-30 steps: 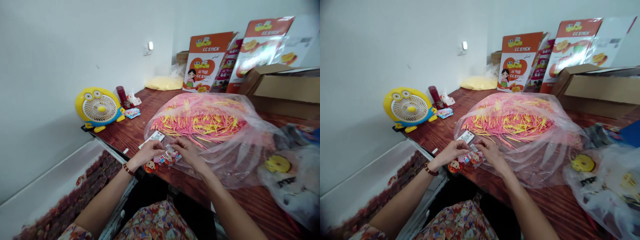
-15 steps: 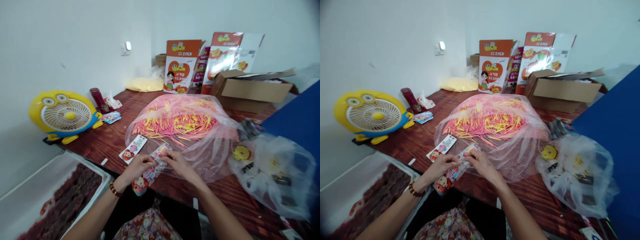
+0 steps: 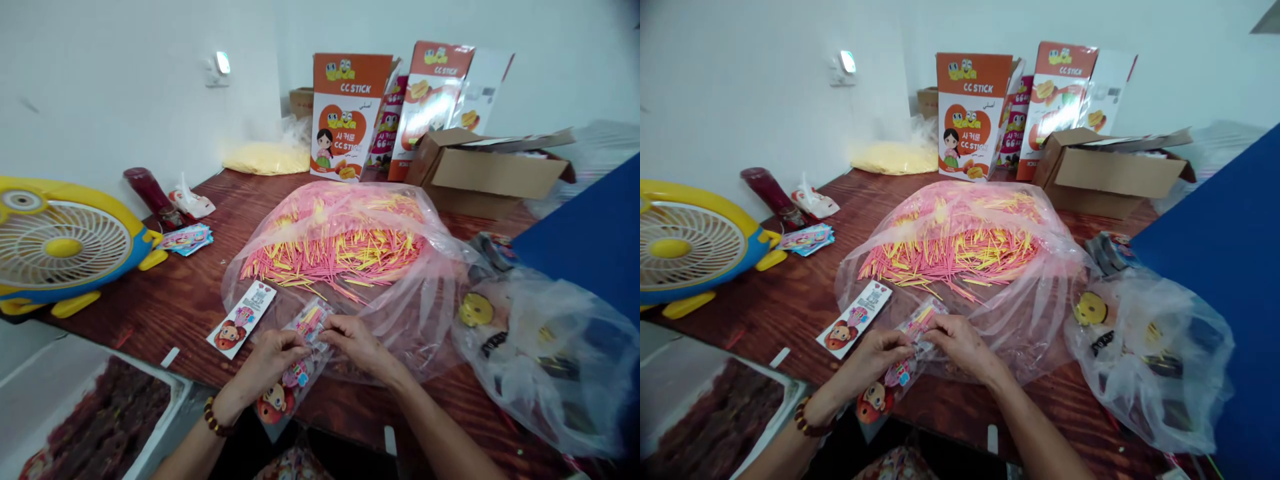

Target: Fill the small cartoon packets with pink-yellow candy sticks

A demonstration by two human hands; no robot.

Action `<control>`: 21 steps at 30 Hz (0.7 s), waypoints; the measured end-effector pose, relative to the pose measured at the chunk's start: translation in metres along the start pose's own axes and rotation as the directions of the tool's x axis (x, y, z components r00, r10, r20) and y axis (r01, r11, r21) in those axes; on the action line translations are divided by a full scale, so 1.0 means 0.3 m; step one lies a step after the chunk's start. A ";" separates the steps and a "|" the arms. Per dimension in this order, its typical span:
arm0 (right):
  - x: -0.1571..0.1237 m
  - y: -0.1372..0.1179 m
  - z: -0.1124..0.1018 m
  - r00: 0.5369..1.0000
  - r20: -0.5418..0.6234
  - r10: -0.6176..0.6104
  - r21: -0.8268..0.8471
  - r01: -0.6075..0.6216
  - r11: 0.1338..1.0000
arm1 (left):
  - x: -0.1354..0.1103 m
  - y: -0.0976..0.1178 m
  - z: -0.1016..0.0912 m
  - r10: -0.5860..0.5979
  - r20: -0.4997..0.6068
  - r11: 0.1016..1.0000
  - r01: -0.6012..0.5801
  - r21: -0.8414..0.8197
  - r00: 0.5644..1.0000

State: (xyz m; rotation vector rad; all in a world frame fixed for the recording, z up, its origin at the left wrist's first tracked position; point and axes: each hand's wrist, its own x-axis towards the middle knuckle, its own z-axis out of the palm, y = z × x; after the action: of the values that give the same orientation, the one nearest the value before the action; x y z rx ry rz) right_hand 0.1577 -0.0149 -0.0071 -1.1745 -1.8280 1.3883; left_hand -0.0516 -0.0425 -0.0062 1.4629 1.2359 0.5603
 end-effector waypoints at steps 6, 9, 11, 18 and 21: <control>0.012 0.046 -0.115 0.996 0.084 0.041 -0.084 -0.034 0.996 | 0.028 -0.008 0.005 0.065 0.058 0.997 -0.068 0.044 0.996; 0.075 0.086 -0.273 0.986 -0.163 0.028 -0.399 -0.092 0.912 | 0.027 -0.010 0.022 0.161 0.072 0.980 -0.168 0.104 0.984; 0.130 0.108 -0.391 0.945 -0.326 0.016 -0.714 -0.257 0.651 | 0.022 -0.010 0.044 0.196 0.099 0.970 -0.208 0.123 0.976; 0.284 0.168 -0.582 0.997 -0.078 -0.013 -0.996 -0.079 -0.040 | 0.007 -0.038 0.109 0.244 0.163 0.953 -0.267 0.142 0.956; 0.320 0.198 -0.587 0.998 -0.027 -0.053 -0.996 -0.032 -0.078 | 0.012 -0.049 0.103 0.234 0.126 0.958 -0.251 0.139 0.964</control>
State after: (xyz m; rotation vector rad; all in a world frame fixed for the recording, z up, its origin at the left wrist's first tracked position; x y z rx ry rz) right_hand 0.2778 0.1560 -0.0158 -1.7248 -2.8296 -0.5543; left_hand -0.0297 -0.0542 -0.0301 1.7675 1.0389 0.5495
